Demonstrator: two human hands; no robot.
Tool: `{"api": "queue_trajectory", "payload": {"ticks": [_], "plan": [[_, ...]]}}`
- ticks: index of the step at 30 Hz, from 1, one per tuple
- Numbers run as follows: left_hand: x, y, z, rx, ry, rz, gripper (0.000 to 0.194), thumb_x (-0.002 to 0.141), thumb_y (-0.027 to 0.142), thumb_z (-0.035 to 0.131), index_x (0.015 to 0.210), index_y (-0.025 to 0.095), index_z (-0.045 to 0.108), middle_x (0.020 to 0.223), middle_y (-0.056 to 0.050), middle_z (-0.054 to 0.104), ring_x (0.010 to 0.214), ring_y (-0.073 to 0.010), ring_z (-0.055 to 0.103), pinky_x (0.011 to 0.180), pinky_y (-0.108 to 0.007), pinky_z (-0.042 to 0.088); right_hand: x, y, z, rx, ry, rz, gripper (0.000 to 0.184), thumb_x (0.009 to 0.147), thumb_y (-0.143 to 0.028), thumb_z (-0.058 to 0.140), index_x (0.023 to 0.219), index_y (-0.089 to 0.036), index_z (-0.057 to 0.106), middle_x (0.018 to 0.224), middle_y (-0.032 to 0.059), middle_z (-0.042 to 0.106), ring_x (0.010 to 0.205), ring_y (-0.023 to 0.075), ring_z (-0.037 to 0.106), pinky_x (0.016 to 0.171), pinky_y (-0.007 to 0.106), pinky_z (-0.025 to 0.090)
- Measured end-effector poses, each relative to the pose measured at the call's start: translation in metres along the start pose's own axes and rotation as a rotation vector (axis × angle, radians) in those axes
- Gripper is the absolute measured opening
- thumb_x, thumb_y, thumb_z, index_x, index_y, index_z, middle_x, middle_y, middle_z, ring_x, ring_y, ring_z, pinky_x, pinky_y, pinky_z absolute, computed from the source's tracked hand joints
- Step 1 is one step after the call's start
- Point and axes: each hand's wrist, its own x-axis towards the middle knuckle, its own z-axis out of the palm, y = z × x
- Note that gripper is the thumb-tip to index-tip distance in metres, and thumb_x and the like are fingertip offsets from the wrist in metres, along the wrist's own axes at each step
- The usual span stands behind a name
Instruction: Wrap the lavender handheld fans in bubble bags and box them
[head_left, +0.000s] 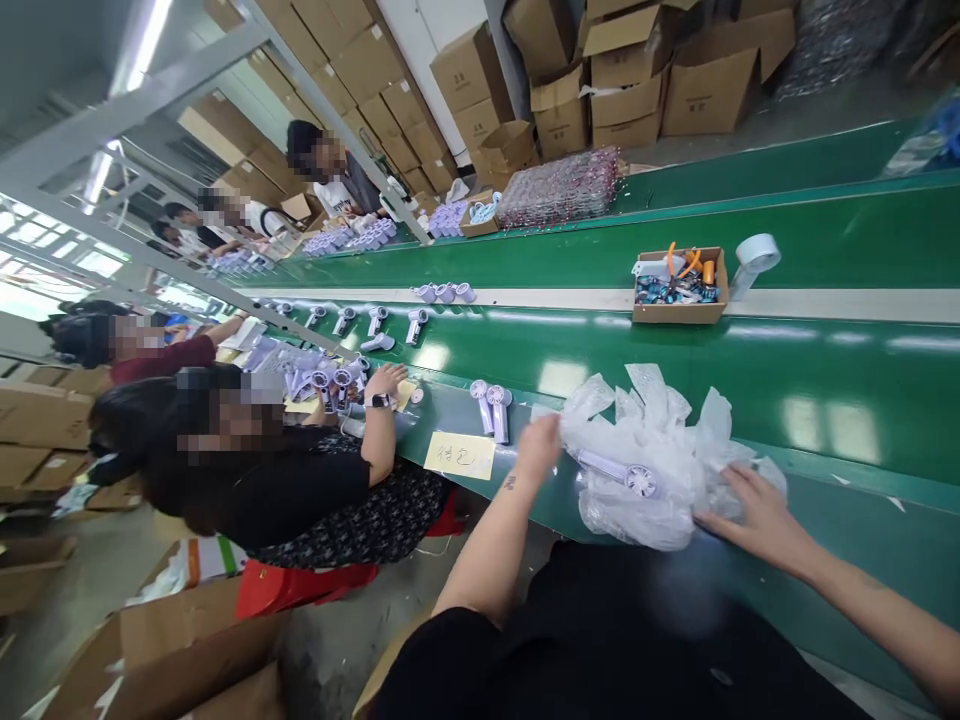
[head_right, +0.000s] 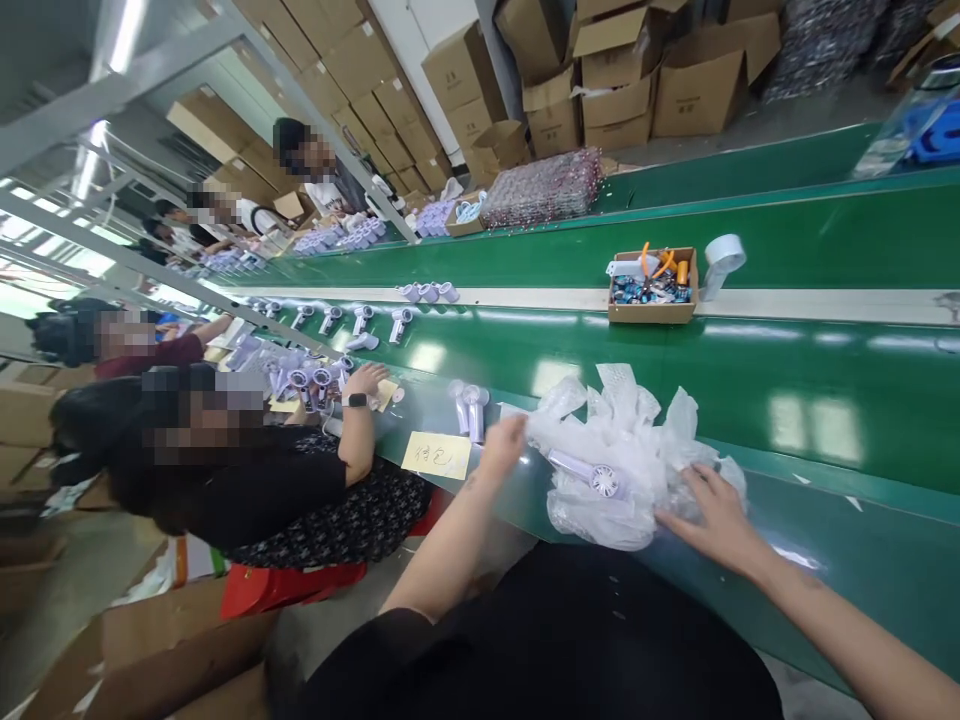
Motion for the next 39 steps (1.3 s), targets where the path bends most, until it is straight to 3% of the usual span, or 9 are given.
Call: {"api": "queue_trajectory", "payload": {"ticks": [4,8,14,17,20,24,27,32,39], "plan": [[0.017,-0.059,-0.024,-0.048,0.104,-0.502,0.042,0.092,0.037,0.034,0.120,0.010,0.052,0.116,-0.022,0.059,0.110,-0.0300,0.056,0.089,-0.041,0.044,-0.018,0.014,-0.008,0.011,0.127,-0.156,0.055,0.076,-0.057,0.048,0.112,-0.017,0.055,0.132,0.0184,0.048,0.123,0.0371,0.044,0.098,0.051,0.040],[0.034,-0.079,-0.021,-0.131,0.028,-0.595,0.035,0.078,0.039,0.057,0.098,0.010,0.062,0.104,-0.021,0.064,0.102,-0.0329,0.060,0.083,-0.040,0.045,-0.040,0.002,-0.014,0.004,0.314,-0.154,0.034,0.078,-0.047,0.050,0.095,-0.019,0.060,0.118,0.0161,0.059,0.118,0.0369,0.049,0.098,0.055,0.038],[0.017,-0.071,-0.042,-0.362,0.052,-0.587,0.039,0.080,0.047,0.049,0.082,0.010,0.062,0.078,-0.013,0.065,0.075,-0.0220,0.063,0.060,-0.027,0.045,-0.079,-0.030,-0.048,0.365,0.551,0.527,0.030,0.073,-0.052,0.056,0.088,-0.026,0.063,0.092,0.0098,0.066,0.094,0.0347,0.062,0.090,0.055,0.045],[-0.010,-0.029,-0.043,-0.781,0.124,-0.461,0.046,0.079,0.054,0.045,0.080,0.011,0.060,0.060,-0.004,0.057,0.053,-0.0136,0.053,0.049,-0.023,0.039,-0.072,-0.046,-0.061,0.872,0.690,0.804,0.033,0.066,-0.048,0.068,0.089,-0.026,0.062,0.083,0.0059,0.066,0.084,0.0281,0.064,0.084,0.046,0.050],[-0.040,0.051,-0.022,-1.303,-0.008,-0.121,0.041,0.066,0.053,0.063,0.073,0.012,0.058,0.061,0.000,0.054,0.053,-0.0090,0.048,0.051,-0.020,0.037,-0.043,-0.067,-0.072,1.521,0.467,0.696,0.039,0.060,-0.049,0.074,0.086,-0.026,0.058,0.092,0.0045,0.068,0.087,0.0246,0.066,0.077,0.039,0.054],[-0.059,0.168,0.023,-1.049,-0.466,0.234,0.041,0.076,0.054,0.056,0.076,0.013,0.059,0.057,0.002,0.051,0.047,-0.0075,0.043,0.048,-0.020,0.036,-0.013,-0.071,-0.088,1.826,0.116,0.553,0.045,0.062,-0.052,0.074,0.095,-0.024,0.060,0.100,0.0070,0.069,0.093,0.0260,0.066,0.078,0.041,0.055],[-0.051,0.220,0.055,-0.629,-0.329,0.456,0.034,0.091,0.041,0.037,0.095,0.016,0.059,0.080,-0.004,0.060,0.070,-0.0136,0.056,0.064,-0.024,0.045,-0.021,-0.033,-0.104,1.807,0.316,0.706,0.045,0.055,-0.038,0.081,0.093,-0.022,0.063,0.082,0.0025,0.069,0.070,0.0204,0.067,0.063,0.032,0.059],[-0.016,0.246,0.094,0.144,-0.210,0.602,0.029,0.080,0.014,0.049,0.109,0.012,0.053,0.117,-0.016,0.051,0.111,-0.0288,0.046,0.086,-0.039,0.044,-0.061,0.050,-0.124,1.693,0.318,0.885,0.049,0.052,-0.027,0.081,0.097,-0.025,0.062,0.081,0.0012,0.069,0.062,0.0207,0.066,0.053,0.031,0.058],[0.016,0.255,0.076,0.052,-0.207,0.499,0.024,0.087,0.019,0.045,0.102,0.014,0.063,0.101,-0.011,0.063,0.096,-0.0200,0.058,0.085,-0.029,0.045,-0.065,0.053,-0.124,1.601,0.013,0.724,0.051,0.052,-0.030,0.081,0.098,-0.025,0.059,0.086,0.0039,0.070,0.074,0.0264,0.068,0.064,0.037,0.059]]}}
